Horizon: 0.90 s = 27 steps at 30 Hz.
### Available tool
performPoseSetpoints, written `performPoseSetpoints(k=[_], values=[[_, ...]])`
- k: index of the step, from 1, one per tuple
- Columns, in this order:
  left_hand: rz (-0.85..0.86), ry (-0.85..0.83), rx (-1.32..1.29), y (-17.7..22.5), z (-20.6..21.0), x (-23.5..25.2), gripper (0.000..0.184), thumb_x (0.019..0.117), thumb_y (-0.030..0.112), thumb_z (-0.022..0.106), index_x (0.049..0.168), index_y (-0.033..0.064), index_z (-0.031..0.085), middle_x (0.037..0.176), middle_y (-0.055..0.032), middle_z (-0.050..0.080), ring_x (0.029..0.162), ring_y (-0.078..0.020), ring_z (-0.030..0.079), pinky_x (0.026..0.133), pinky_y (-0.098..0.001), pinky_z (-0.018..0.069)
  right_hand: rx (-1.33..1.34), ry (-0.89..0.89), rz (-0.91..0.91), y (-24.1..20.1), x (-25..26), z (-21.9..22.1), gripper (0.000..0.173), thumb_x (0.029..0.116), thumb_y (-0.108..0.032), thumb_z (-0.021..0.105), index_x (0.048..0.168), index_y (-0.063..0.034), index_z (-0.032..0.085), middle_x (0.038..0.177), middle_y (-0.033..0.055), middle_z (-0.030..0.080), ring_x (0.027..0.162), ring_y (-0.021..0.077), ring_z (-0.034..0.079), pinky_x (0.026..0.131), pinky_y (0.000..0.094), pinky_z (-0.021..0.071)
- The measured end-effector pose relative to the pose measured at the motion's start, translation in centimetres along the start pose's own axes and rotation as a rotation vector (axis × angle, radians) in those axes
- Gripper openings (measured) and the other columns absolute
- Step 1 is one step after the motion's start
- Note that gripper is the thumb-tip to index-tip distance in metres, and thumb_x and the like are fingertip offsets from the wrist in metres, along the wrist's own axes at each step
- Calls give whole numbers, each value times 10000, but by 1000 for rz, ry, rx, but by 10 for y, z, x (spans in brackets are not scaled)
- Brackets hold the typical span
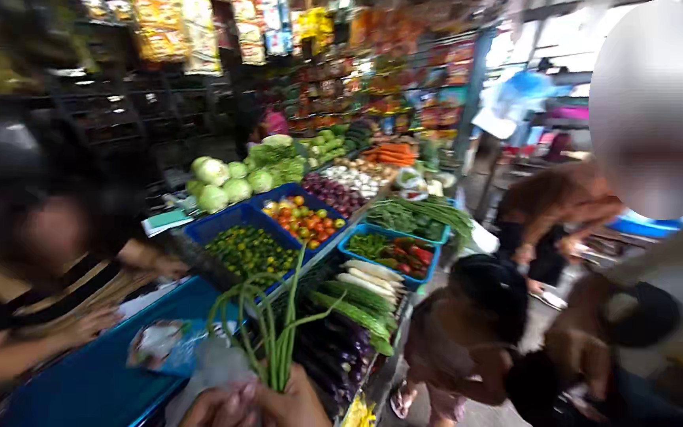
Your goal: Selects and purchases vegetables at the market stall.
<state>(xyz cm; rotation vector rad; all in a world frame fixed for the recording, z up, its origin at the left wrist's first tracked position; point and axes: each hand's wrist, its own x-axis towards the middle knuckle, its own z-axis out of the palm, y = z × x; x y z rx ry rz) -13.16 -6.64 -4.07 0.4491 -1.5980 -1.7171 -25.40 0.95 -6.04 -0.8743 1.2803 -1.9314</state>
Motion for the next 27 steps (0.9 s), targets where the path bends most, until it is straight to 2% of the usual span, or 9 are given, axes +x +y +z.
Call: performPoseSetpoints(k=[3,8,11,14,16,18,20,24,27], values=[[-50,186,-84,6,0,-2,143,1009,-22,484,969,104,538,927,33,741,854,-101,735,802,-314,633,50,-62,58,1,8,7,55,991,-127,599,958,-92,626,571,-90,584,432,-3,525,429,186,480],[-43,363,-543,13,-12,-6,328,1070,69,236,1111,116,558,931,-34,770,853,-156,756,820,-327,625,154,-110,111,4,33,7,134,997,-132,562,938,-88,673,544,-82,566,411,3,502,416,183,468],[90,402,-597,21,-24,-13,415,1032,-4,310,967,166,683,880,-13,780,796,-103,753,761,-282,634,189,-142,129,4,49,-2,166,1009,-113,531,936,-79,676,579,-71,588,407,-14,483,406,161,454],[201,462,-249,21,-26,-6,312,902,-128,517,928,172,602,830,72,705,756,-18,676,717,-220,596,263,-206,115,-4,48,-2,78,941,-73,599,977,-82,668,672,-47,649,420,-11,497,400,159,460],[193,511,-67,18,-18,0,264,869,-105,579,972,133,533,835,90,660,752,-12,650,704,-217,585,225,-321,70,-11,37,3,214,900,-98,680,1112,-87,652,784,-67,704,468,-23,534,432,162,485],[153,556,-10,14,-4,4,215,892,-92,560,1015,83,543,854,69,679,760,-18,665,704,-223,590,129,-420,61,-15,27,12,404,854,-115,745,1225,-67,592,748,-99,674,506,-20,557,468,180,498],[116,581,-11,11,6,6,175,951,-59,479,1006,75,578,836,56,700,748,-30,677,699,-228,593,51,-401,77,-12,26,20,401,856,-47,738,1228,-17,591,704,-75,640,498,-5,551,462,194,499],[2,545,-301,25,0,-7,314,1064,100,323,976,130,622,853,-2,761,806,-119,748,788,-301,628,-38,-211,-37,8,57,8,207,898,-18,676,1103,-6,650,722,-44,666,466,-1,551,428,186,502],[-19,291,-598,27,-30,-22,87,934,165,658,895,201,727,766,36,695,649,-39,659,622,-206,571,-76,-146,-70,16,77,-1,170,904,-64,683,1070,-34,667,727,-47,669,451,-1,534,414,175,482]])
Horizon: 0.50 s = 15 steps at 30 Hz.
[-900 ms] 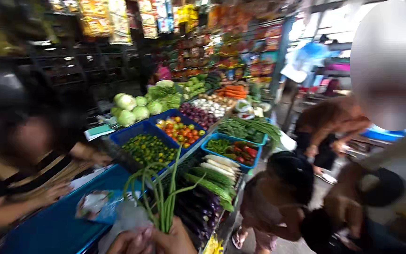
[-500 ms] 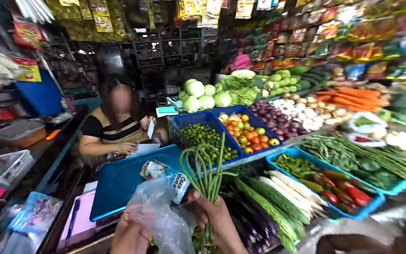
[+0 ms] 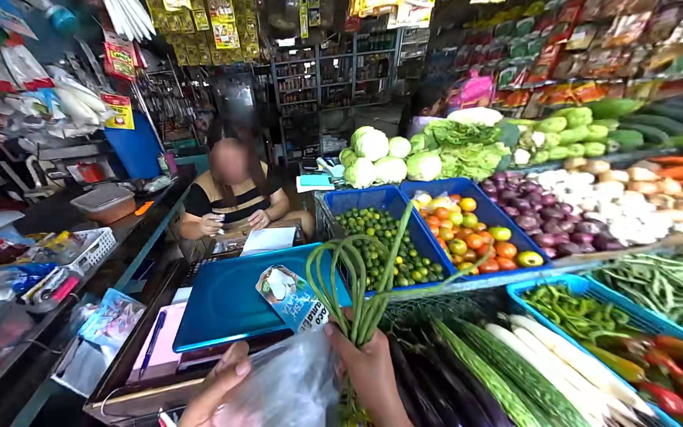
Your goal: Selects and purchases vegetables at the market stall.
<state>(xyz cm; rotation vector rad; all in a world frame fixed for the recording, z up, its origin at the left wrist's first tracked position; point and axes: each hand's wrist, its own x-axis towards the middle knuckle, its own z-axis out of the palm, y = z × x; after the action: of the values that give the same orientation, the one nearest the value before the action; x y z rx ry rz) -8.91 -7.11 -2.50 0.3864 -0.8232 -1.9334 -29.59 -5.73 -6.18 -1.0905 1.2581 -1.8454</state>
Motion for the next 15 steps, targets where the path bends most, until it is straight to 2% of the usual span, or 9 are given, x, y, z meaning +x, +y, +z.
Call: performPoseSetpoints(k=[2,5,6,7,8,10,12,13,15], values=[[-30,-177,-12,9,-16,2,43,926,236,715,967,226,710,717,89,623,550,20,557,503,-145,478,-3,-26,21,0,4,-1,158,902,-72,679,1057,-47,675,731,-54,665,454,-8,519,417,162,461],[95,-434,242,34,-26,8,211,992,274,638,1203,285,631,845,125,640,674,47,577,607,-122,485,-18,-60,39,-4,6,2,164,917,-71,665,1079,-49,667,704,-60,650,438,-6,513,404,165,463],[198,-431,467,45,-27,8,229,1001,234,627,1223,293,625,926,149,647,736,78,577,633,-92,478,-28,-63,43,-6,7,3,164,926,-71,653,1088,-49,659,682,-62,635,429,-3,510,402,171,468],[338,-358,785,55,-29,8,186,998,180,614,1159,267,650,1011,155,649,853,85,589,726,-90,490,-39,-63,36,-7,8,4,166,931,-71,642,1095,-50,652,658,-67,620,423,0,508,402,176,469],[486,-234,1151,63,-35,10,167,974,120,578,1048,215,694,1066,114,653,966,38,606,831,-143,514,-50,-63,18,-9,10,5,175,935,-74,637,1108,-50,648,660,-66,617,425,3,506,406,181,472],[717,43,1731,70,-50,23,311,872,-13,512,932,126,783,1098,-71,721,956,-200,714,772,-401,597,-75,-53,-38,-17,11,9,236,943,-104,651,1172,-48,641,730,-58,642,444,4,509,416,183,474],[670,200,1916,82,-59,30,389,873,-116,477,1082,27,772,1213,-194,707,998,-401,722,787,-622,568,-98,-55,-167,-28,7,17,359,960,-163,638,1290,-29,595,945,-48,686,496,-28,515,436,160,474],[618,241,1929,89,-58,32,423,885,-134,458,1173,-3,738,1281,-219,677,1076,-442,695,859,-661,538,-91,-69,-240,-36,5,24,419,968,-179,609,1344,-5,549,1052,-32,687,516,-47,507,441,149,465],[515,223,1865,101,-49,32,462,910,-106,431,1288,-10,679,1346,-221,642,1182,-424,654,967,-645,498,-57,-125,-380,-48,0,46,456,991,-179,578,1376,52,497,1171,8,688,562,-74,521,465,136,468]])
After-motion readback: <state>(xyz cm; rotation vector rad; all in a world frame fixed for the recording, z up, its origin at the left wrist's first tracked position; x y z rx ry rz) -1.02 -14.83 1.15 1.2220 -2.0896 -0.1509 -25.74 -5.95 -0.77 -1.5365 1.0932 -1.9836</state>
